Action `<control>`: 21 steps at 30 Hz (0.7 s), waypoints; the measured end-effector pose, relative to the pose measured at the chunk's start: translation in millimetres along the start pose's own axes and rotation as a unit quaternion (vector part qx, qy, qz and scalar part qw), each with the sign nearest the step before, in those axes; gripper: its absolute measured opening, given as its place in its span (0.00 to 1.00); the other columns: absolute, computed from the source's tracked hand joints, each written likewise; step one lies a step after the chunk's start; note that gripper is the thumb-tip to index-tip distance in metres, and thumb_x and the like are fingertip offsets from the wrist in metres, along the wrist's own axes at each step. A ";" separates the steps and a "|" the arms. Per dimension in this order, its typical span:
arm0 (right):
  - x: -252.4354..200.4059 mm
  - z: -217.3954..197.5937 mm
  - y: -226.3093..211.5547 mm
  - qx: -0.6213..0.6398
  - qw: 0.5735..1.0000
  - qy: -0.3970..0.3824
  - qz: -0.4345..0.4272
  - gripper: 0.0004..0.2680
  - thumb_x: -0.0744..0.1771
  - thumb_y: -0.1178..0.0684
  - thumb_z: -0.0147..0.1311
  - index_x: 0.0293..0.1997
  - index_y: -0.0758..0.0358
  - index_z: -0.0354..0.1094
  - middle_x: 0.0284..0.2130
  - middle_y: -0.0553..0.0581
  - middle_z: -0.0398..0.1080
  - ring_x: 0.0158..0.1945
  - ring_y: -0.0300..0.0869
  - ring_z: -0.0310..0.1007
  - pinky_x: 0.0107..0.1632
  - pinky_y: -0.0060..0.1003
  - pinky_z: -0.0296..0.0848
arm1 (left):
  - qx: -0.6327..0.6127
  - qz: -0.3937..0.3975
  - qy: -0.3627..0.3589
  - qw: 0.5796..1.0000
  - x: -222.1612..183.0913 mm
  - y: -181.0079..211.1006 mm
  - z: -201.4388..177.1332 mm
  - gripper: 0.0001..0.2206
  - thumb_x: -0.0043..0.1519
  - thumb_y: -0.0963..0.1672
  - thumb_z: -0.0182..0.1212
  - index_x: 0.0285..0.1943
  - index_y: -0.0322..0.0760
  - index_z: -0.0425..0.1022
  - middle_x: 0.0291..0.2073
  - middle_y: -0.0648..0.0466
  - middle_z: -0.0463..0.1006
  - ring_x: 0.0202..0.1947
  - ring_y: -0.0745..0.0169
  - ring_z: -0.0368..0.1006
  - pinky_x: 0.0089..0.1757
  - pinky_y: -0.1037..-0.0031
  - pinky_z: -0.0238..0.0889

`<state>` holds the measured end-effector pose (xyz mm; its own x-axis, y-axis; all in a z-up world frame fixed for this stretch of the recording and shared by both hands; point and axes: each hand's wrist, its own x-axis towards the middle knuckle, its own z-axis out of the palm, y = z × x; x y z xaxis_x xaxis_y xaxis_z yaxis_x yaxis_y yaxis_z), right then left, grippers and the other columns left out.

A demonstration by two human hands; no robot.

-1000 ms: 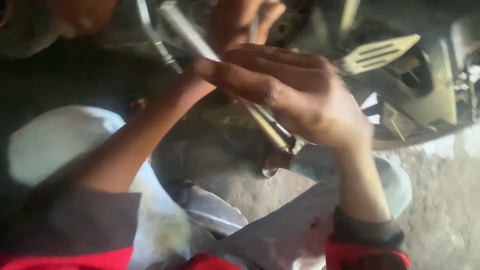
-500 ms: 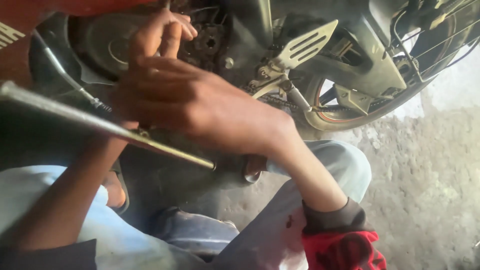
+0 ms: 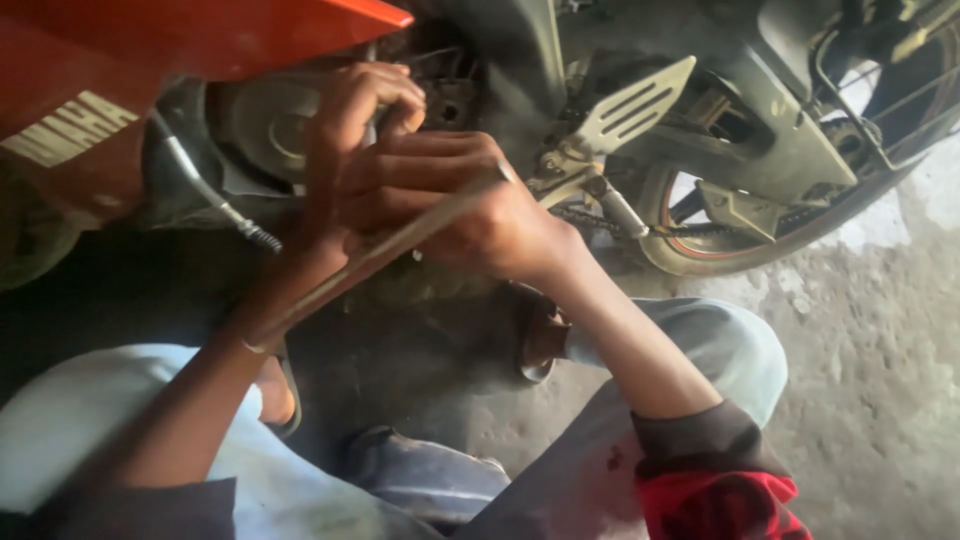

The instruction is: Loosen and remove bolts from the motorcycle engine area using a T-handle wrench and fingers.

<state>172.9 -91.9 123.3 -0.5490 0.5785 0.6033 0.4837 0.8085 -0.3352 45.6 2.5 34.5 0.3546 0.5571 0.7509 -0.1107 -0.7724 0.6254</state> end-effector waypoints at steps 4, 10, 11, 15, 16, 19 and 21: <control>16.9 1.9 -6.0 0.056 0.998 -0.028 0.022 0.10 0.65 0.53 0.62 0.48 0.66 0.77 0.47 0.62 0.76 0.51 0.58 0.75 0.56 0.53 0.71 | -0.181 -0.173 -0.090 0.964 2.5 -6.5 1.5 0.06 0.66 0.39 0.51 0.50 0.40 0.66 0.45 0.55 0.71 0.50 0.62 0.72 0.54 0.72 0.68; 17.5 -18.9 -8.8 0.103 0.982 -0.157 0.010 0.15 0.71 0.52 0.53 0.62 0.75 0.67 0.69 0.68 0.63 0.72 0.58 0.63 0.71 0.45 0.68 | 0.021 0.039 -0.078 0.996 5.3 -26.4 -4.5 0.06 0.70 0.39 0.59 0.54 0.37 0.71 0.50 0.55 0.77 0.52 0.60 0.73 0.55 0.64 0.66; 17.0 -21.0 -7.0 0.090 0.979 -0.182 0.031 0.16 0.69 0.54 0.52 0.62 0.73 0.69 0.67 0.67 0.65 0.71 0.58 0.65 0.71 0.47 0.68 | -0.022 0.022 -0.108 0.994 7.8 -19.8 -8.7 0.10 0.68 0.40 0.62 0.56 0.37 0.70 0.51 0.54 0.75 0.53 0.59 0.72 0.58 0.63 0.64; 24.7 -31.6 -10.2 0.143 0.962 -0.222 0.062 0.15 0.68 0.57 0.54 0.62 0.70 0.70 0.63 0.65 0.69 0.69 0.55 0.69 0.70 0.46 0.70 | -0.216 -0.204 -0.192 0.935 18.9 1.2 -19.0 0.09 0.66 0.42 0.54 0.53 0.42 0.72 0.49 0.58 0.72 0.54 0.64 0.68 0.53 0.72 0.67; 24.5 -31.5 -10.8 0.144 0.963 -0.222 0.061 0.15 0.68 0.57 0.54 0.62 0.70 0.70 0.63 0.65 0.69 0.69 0.55 0.69 0.70 0.46 0.70 | -0.216 -0.204 -0.193 0.935 19.4 2.2 -21.1 0.09 0.66 0.42 0.54 0.53 0.42 0.72 0.49 0.58 0.72 0.54 0.64 0.68 0.53 0.72 0.67; 18.7 -25.9 -6.1 0.127 0.970 -0.198 0.054 0.14 0.64 0.59 0.60 0.56 0.71 0.72 0.55 0.66 0.73 0.58 0.56 0.75 0.61 0.46 0.74 | -0.206 -0.156 -0.199 0.945 19.4 -3.5 -24.9 0.13 0.62 0.43 0.59 0.54 0.40 0.70 0.51 0.58 0.71 0.56 0.63 0.67 0.53 0.72 0.67; 4.1 -13.7 2.7 0.066 0.991 -0.104 0.057 0.08 0.67 0.64 0.62 0.50 0.72 0.73 0.49 0.59 0.77 0.54 0.51 0.81 0.55 0.38 0.80 | -0.068 0.002 -0.132 0.989 12.9 -17.9 -21.7 0.12 0.67 0.43 0.63 0.57 0.35 0.72 0.52 0.53 0.77 0.56 0.56 0.71 0.60 0.67 0.63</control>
<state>181.3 -88.8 134.8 -0.6307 0.6659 0.3984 0.4651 0.7354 -0.4928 31.9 30.2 37.6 0.5824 0.4416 0.6825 -0.2299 -0.7158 0.6594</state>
